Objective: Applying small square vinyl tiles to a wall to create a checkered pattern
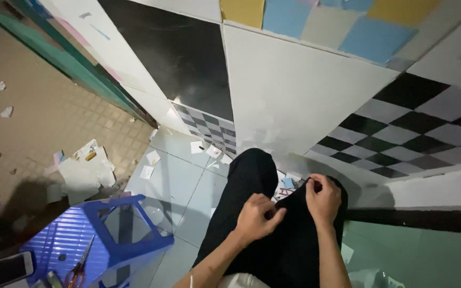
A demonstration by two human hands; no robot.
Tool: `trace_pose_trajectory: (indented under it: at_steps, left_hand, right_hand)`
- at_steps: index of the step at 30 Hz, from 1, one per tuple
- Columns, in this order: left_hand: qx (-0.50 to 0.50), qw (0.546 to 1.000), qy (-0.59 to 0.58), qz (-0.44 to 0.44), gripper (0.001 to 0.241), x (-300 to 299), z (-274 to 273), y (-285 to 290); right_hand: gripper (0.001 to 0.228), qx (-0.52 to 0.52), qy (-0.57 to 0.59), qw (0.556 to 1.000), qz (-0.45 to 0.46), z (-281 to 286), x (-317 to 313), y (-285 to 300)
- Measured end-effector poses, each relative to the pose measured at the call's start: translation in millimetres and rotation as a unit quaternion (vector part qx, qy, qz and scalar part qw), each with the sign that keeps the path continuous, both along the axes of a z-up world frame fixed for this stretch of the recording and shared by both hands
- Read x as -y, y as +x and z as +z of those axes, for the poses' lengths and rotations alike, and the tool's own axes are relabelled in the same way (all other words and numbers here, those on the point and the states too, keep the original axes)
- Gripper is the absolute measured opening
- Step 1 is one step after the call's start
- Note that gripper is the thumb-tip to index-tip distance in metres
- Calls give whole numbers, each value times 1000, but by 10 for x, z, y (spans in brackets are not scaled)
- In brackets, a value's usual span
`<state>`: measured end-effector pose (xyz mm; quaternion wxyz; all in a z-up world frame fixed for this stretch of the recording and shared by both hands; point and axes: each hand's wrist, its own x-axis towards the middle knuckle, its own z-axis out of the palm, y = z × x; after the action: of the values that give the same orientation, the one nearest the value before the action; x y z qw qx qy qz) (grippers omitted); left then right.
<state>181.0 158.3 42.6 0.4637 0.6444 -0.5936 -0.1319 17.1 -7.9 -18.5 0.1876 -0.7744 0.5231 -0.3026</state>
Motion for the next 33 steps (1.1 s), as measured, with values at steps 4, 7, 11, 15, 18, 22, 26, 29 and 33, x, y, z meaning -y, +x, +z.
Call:
trace_pose_trajectory:
  at_steps: [4,7,11,15,18,22,26,29,33]
  left_hand:
    - [15,999,2,-38,39,21,-180,-136]
    - [-29,995,77,-52,40,91,-416,-307]
    - [-226,968,110,25,35,83,-700,-579]
    - [-311,947,54,57,28,189,62,-507]
    - [-265,961,-82,7,19,369,741,-46]
    - [-233,960,-131,84,26,544,575,433]
    - [-352,875,-64,325,19,712,-3,1053]
    - [-396,833,-59,382,23,664,-532,1386]
    - [-363,834,10,416,26,892,-1177,1844]
  right_hand:
    - [13,46,-37,998,27,12,-21,-86]
    - [15,119,24,993,9,144,-77,-159]
    - [20,209,229,944,-110,328,-256,-38]
    - [18,150,345,905,-197,745,-294,197]
    - [25,218,330,907,-142,601,-296,423]
    - [23,162,269,948,-45,704,-18,933]
    - [36,-31,252,951,178,1310,319,1559]
    - [28,20,179,960,214,1344,331,1819]
    - [43,-62,247,934,251,1118,148,1790]
